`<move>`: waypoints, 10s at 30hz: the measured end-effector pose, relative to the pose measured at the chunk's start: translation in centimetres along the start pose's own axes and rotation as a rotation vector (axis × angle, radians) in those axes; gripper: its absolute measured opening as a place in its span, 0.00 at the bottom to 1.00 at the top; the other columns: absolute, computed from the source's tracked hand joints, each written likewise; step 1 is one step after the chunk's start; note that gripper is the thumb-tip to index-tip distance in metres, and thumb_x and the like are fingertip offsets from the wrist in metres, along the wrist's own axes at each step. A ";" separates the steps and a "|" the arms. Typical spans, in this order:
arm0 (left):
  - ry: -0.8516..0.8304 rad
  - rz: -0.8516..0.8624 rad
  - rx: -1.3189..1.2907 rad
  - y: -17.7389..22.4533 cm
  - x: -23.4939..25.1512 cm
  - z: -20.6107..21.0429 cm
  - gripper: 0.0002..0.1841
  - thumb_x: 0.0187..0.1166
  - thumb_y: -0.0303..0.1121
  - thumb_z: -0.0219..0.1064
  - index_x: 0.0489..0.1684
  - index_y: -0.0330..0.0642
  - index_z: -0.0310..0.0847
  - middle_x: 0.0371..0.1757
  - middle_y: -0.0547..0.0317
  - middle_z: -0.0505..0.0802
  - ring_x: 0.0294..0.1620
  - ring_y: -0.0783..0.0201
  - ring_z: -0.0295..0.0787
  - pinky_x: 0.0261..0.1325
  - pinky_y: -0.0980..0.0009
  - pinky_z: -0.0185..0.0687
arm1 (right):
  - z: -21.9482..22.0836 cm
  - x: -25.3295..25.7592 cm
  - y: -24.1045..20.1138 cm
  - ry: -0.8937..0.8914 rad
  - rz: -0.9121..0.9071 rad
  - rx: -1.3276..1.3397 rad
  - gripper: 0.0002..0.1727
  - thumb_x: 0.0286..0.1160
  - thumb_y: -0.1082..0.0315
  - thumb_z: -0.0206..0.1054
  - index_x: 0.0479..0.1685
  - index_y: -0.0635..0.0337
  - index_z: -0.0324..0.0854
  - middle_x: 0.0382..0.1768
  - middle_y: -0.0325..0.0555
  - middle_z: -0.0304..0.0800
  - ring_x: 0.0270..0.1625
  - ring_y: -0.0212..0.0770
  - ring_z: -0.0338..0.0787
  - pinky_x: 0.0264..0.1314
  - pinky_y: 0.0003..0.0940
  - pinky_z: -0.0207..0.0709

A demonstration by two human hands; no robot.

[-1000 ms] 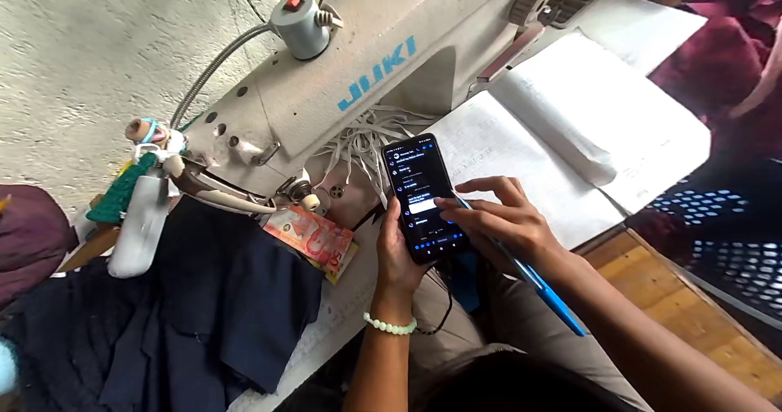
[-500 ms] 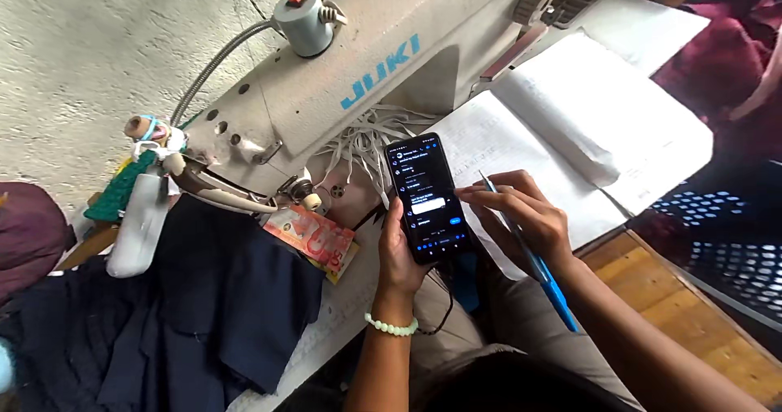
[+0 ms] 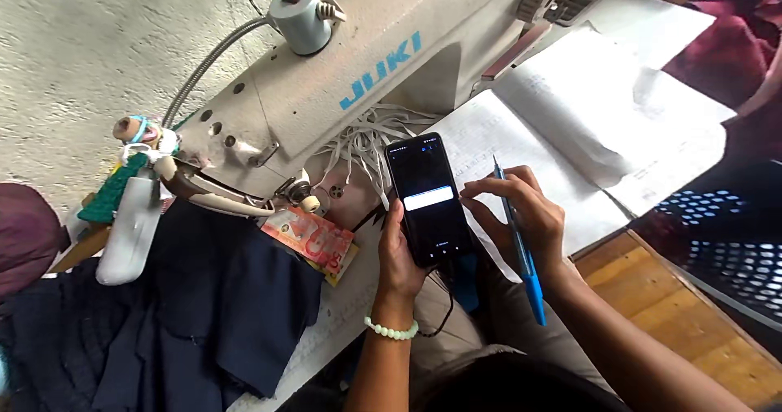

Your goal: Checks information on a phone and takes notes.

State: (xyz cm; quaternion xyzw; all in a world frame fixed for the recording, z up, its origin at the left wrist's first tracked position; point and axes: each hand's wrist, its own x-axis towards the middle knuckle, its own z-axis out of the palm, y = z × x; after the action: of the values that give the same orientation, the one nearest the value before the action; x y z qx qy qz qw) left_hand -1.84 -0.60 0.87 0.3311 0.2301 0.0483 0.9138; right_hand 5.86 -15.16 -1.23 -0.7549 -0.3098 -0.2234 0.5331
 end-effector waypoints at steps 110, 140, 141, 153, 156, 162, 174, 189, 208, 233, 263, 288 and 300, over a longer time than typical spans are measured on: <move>-0.050 0.034 -0.014 -0.2 0.1 -0.3 0.26 0.94 0.46 0.30 0.69 0.43 0.72 0.55 0.51 0.93 0.56 0.59 0.93 0.57 0.60 0.91 | -0.8 -2.0 -1.3 -0.139 -0.192 -0.263 0.10 0.89 0.59 0.60 0.43 0.54 0.80 0.51 0.45 0.98 0.67 0.46 0.87 0.74 0.43 0.62; -0.043 0.038 -0.017 -0.3 0.1 -0.2 0.26 0.94 0.46 0.30 0.69 0.43 0.71 0.56 0.49 0.93 0.57 0.57 0.93 0.57 0.59 0.91 | -0.8 -3.0 -1.2 -0.171 -0.214 -0.290 0.10 0.90 0.60 0.58 0.43 0.52 0.80 0.54 0.42 0.97 0.66 0.47 0.87 0.73 0.45 0.63; -0.047 0.038 -0.015 -0.3 0.1 -0.2 0.26 0.94 0.46 0.30 0.70 0.43 0.71 0.56 0.49 0.93 0.57 0.57 0.93 0.57 0.59 0.90 | -0.9 -3.0 -1.2 -0.169 -0.213 -0.292 0.10 0.90 0.61 0.58 0.43 0.52 0.81 0.54 0.42 0.98 0.66 0.47 0.87 0.73 0.45 0.63; -0.066 0.036 -0.008 -0.2 0.2 -0.3 0.27 0.94 0.47 0.29 0.72 0.43 0.69 0.59 0.46 0.92 0.60 0.54 0.92 0.59 0.57 0.89 | -1.0 -3.0 -1.1 -0.168 -0.203 -0.301 0.09 0.89 0.62 0.58 0.43 0.52 0.80 0.54 0.42 0.98 0.66 0.46 0.87 0.73 0.44 0.63; -0.047 0.043 -0.002 -0.2 0.1 -0.2 0.28 0.94 0.48 0.29 0.71 0.43 0.70 0.57 0.47 0.92 0.58 0.55 0.93 0.58 0.57 0.90 | -0.9 -2.9 -1.1 -0.158 -0.214 -0.278 0.09 0.89 0.61 0.58 0.43 0.53 0.80 0.53 0.43 0.98 0.66 0.46 0.87 0.73 0.44 0.63; -0.016 0.055 0.023 -0.2 0.0 0.0 0.27 0.94 0.46 0.30 0.70 0.42 0.70 0.53 0.51 0.93 0.55 0.59 0.94 0.55 0.60 0.91 | -0.4 -1.7 -1.5 -0.130 -0.220 -0.263 0.08 0.89 0.62 0.59 0.43 0.53 0.79 0.52 0.44 0.97 0.66 0.46 0.86 0.73 0.42 0.63; -0.021 0.060 0.014 -0.1 -0.2 0.2 0.25 0.94 0.45 0.31 0.69 0.43 0.71 0.53 0.53 0.93 0.54 0.61 0.94 0.55 0.61 0.92 | 0.1 -1.1 -1.2 -0.123 -0.237 -0.289 0.09 0.89 0.61 0.59 0.43 0.53 0.80 0.49 0.44 0.98 0.64 0.46 0.87 0.72 0.44 0.63; -0.001 0.054 0.026 0.0 -0.3 0.4 0.26 0.94 0.45 0.30 0.65 0.42 0.72 0.50 0.54 0.94 0.50 0.64 0.94 0.52 0.64 0.92 | 0.9 -1.1 -1.7 -0.148 -0.243 -0.258 0.08 0.88 0.62 0.59 0.42 0.51 0.80 0.50 0.43 0.98 0.64 0.46 0.87 0.72 0.44 0.64; 0.000 0.113 -0.038 -0.5 -0.1 0.1 0.25 0.94 0.46 0.33 0.74 0.43 0.67 0.59 0.49 0.93 0.59 0.57 0.93 0.57 0.58 0.92 | -4.5 4.6 5.5 -0.108 0.418 0.336 0.06 0.61 0.73 0.65 0.30 0.49 0.83 0.24 0.24 0.82 0.23 0.18 0.76 0.24 0.14 0.69; 0.007 0.131 -0.010 -0.5 -0.1 0.3 0.23 0.94 0.43 0.34 0.72 0.44 0.69 0.57 0.53 0.94 0.59 0.61 0.93 0.58 0.61 0.92 | -2.9 3.6 6.0 -0.332 0.261 0.232 0.05 0.65 0.74 0.64 0.26 0.60 0.83 0.22 0.29 0.79 0.25 0.16 0.75 0.28 0.11 0.67; -0.003 0.117 -0.008 -0.5 0.0 0.2 0.24 0.94 0.45 0.35 0.73 0.43 0.69 0.59 0.50 0.93 0.60 0.58 0.93 0.60 0.59 0.91 | -3.9 4.5 6.6 -0.389 0.215 0.154 0.04 0.60 0.75 0.66 0.23 0.61 0.85 0.19 0.31 0.80 0.22 0.17 0.74 0.24 0.13 0.65; -0.003 0.118 0.000 -0.6 0.0 0.2 0.24 0.94 0.45 0.34 0.76 0.45 0.66 0.61 0.50 0.92 0.61 0.56 0.93 0.58 0.57 0.92 | -3.7 4.2 6.8 -0.345 0.232 0.179 0.05 0.60 0.76 0.63 0.22 0.61 0.82 0.18 0.31 0.77 0.21 0.18 0.72 0.23 0.13 0.62; -0.015 0.110 0.004 -0.5 0.0 0.1 0.24 0.94 0.45 0.34 0.77 0.44 0.66 0.62 0.49 0.92 0.62 0.56 0.92 0.60 0.57 0.91 | -3.7 4.1 6.5 -0.269 0.198 0.078 0.05 0.59 0.75 0.62 0.20 0.61 0.81 0.18 0.32 0.76 0.21 0.17 0.70 0.23 0.13 0.60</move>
State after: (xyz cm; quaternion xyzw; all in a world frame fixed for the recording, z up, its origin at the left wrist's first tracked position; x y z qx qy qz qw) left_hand -1.81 -1.06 0.58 0.3455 0.2049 0.0954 0.9108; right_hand 13.28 -19.22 -1.61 -0.7835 -0.3109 -0.0547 0.5352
